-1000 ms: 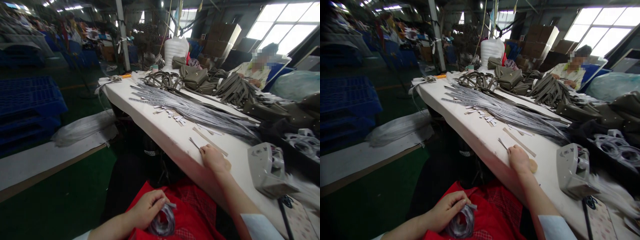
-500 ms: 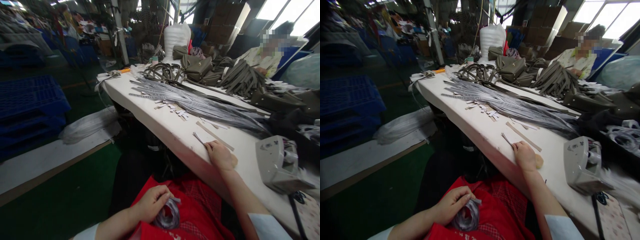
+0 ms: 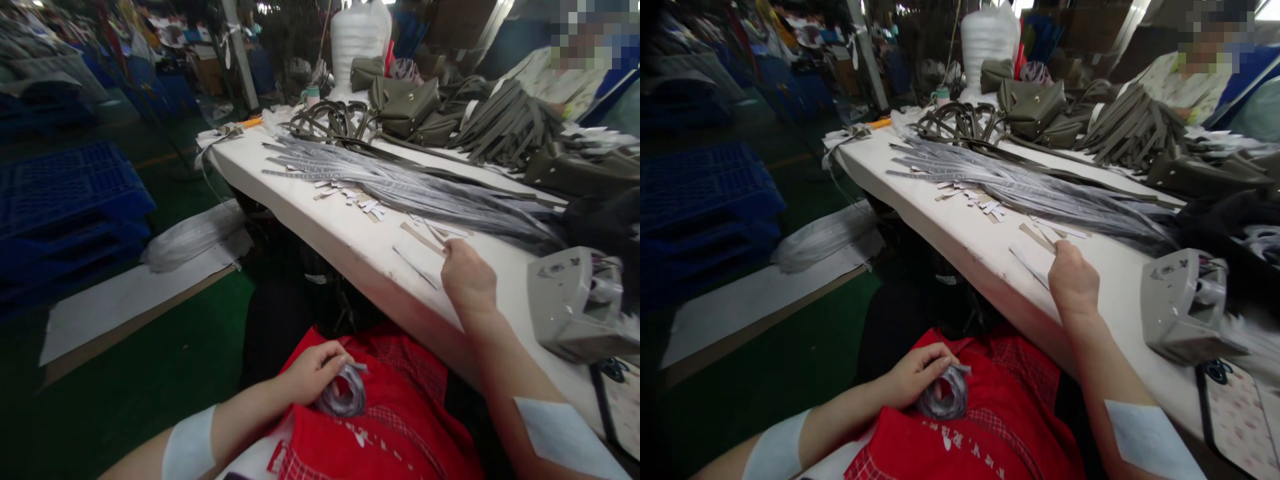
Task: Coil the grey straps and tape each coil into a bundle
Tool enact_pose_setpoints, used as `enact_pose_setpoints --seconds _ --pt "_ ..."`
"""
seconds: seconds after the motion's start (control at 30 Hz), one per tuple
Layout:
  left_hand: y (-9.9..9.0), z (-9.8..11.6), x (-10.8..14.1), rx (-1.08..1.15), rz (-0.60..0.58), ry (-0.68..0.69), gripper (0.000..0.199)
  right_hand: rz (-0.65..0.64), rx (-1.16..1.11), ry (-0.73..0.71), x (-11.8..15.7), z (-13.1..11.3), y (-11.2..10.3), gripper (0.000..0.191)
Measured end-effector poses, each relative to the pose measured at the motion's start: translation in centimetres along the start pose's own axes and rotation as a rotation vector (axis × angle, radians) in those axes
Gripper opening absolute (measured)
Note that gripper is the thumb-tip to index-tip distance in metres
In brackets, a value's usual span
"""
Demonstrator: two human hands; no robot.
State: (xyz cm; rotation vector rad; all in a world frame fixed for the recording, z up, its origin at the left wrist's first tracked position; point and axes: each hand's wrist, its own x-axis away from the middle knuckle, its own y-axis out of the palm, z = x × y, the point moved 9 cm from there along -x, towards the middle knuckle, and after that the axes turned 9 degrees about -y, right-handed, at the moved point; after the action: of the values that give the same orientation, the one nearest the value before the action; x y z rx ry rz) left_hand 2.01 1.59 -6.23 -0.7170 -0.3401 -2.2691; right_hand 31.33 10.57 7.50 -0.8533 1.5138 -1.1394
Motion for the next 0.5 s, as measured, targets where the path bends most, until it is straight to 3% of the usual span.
enact_pose_setpoints --seconds 0.1,0.23,0.3,0.4,0.5 --pt "0.2 0.0 0.2 0.006 0.000 -0.045 0.050 0.023 -0.272 -0.075 2.3 -2.2 -2.3 0.034" --pt "0.6 -0.1 0.0 0.035 -0.029 -0.067 0.045 -0.184 -0.624 -0.174 7.3 -6.4 -1.9 0.045" --pt "0.6 -0.5 -0.2 0.046 -0.017 -0.093 0.044 -0.310 -0.731 -0.190 10.0 -8.3 -1.2 0.041" --pt "0.3 -0.8 -0.5 0.043 0.038 -0.089 0.038 -0.488 -0.773 -0.240 13.6 -10.4 -0.6 0.032" --pt "0.4 -0.8 -0.5 0.019 0.058 -0.074 0.035 -0.569 -0.657 -0.338 15.9 -11.6 -0.8 0.031"
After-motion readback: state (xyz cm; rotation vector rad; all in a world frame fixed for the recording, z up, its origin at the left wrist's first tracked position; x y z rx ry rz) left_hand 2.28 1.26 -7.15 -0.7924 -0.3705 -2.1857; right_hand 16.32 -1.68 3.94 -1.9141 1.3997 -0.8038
